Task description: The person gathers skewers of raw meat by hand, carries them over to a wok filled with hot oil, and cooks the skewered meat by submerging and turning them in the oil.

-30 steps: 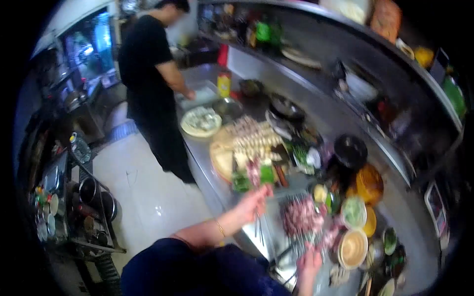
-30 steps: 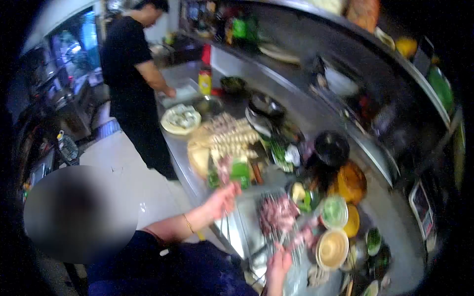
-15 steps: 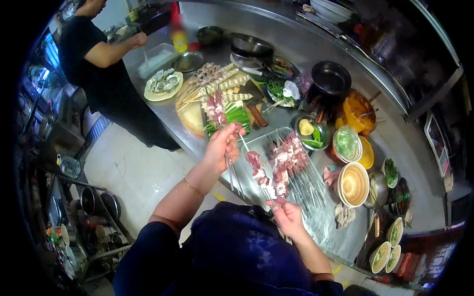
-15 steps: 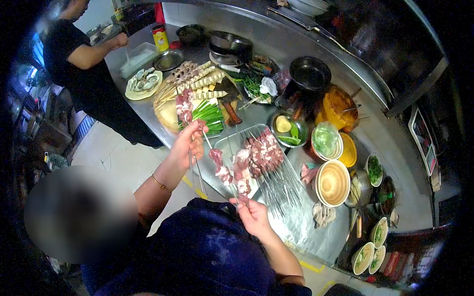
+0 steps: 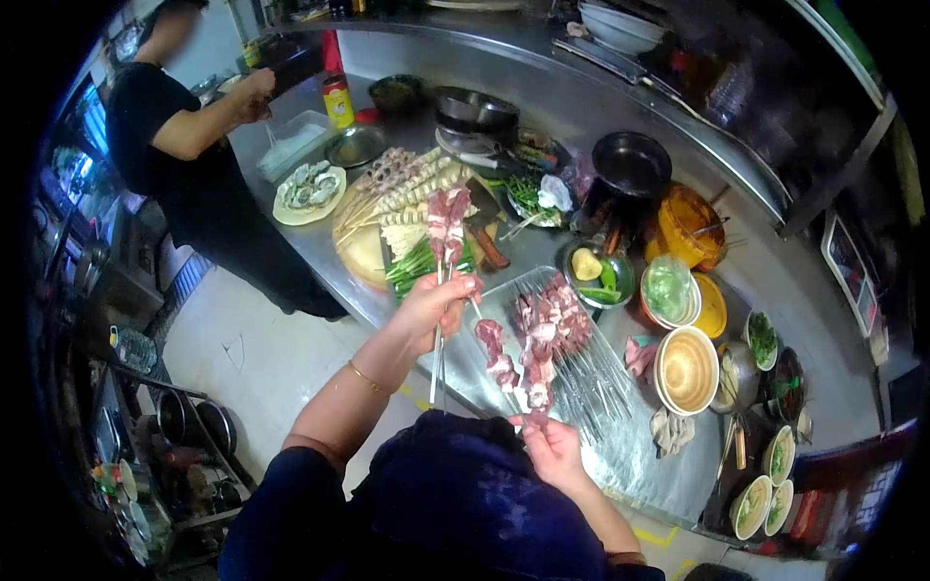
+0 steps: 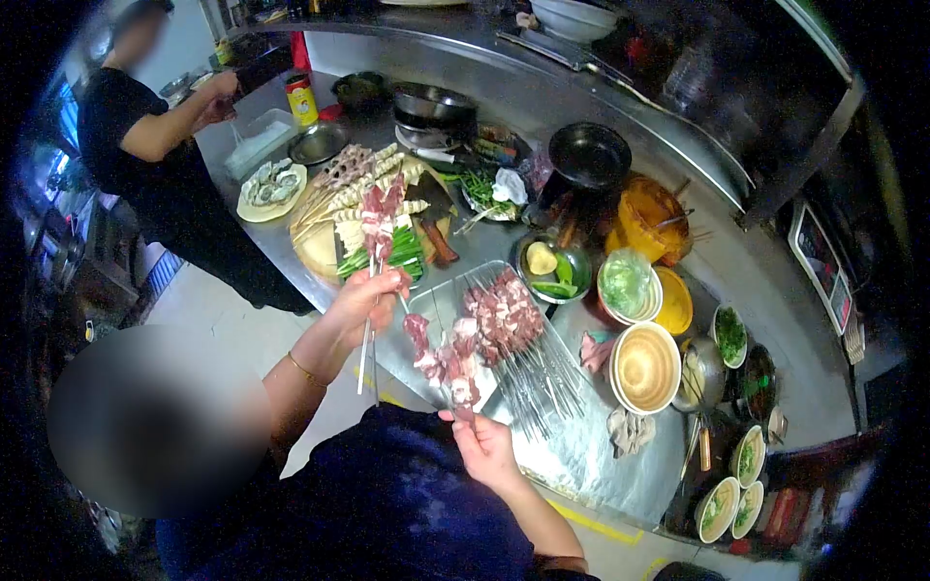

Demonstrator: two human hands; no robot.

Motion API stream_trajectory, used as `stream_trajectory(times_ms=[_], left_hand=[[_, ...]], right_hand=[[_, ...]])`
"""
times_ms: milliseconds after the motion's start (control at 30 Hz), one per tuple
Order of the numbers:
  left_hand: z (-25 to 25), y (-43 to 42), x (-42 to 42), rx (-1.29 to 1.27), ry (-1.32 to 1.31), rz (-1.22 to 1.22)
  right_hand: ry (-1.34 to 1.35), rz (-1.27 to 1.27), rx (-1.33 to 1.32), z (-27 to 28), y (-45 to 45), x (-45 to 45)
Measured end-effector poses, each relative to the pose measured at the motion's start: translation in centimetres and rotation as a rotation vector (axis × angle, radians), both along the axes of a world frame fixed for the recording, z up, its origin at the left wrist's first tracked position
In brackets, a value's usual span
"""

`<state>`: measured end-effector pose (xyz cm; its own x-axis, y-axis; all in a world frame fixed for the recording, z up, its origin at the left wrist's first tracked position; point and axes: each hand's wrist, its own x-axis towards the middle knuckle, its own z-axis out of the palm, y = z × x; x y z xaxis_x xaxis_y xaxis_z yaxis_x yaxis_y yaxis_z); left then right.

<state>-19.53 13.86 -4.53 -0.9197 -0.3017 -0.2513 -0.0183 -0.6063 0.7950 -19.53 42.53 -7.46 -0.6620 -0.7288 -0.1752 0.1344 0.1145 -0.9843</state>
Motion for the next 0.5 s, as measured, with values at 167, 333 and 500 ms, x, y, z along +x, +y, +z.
stream_trajectory(times_ms=[167,333,500], left_hand=[[-1.7,2.0,-0.6,-0.045,0.001,-0.069],[-2.1,3.7,-0.8,0.055,0.010,0.033],[-5.2,3.5,-1.3,-0.092,-0.013,0.190]], right_hand=[[0.059,-0.037,-0.027,0.0,-0.7,-0.1],[-0.132,-0.066,-0.077,0.8,-0.5,-0.9],[-0.047,-0.185,-0.139,-3.1,0.4,-3.6]])
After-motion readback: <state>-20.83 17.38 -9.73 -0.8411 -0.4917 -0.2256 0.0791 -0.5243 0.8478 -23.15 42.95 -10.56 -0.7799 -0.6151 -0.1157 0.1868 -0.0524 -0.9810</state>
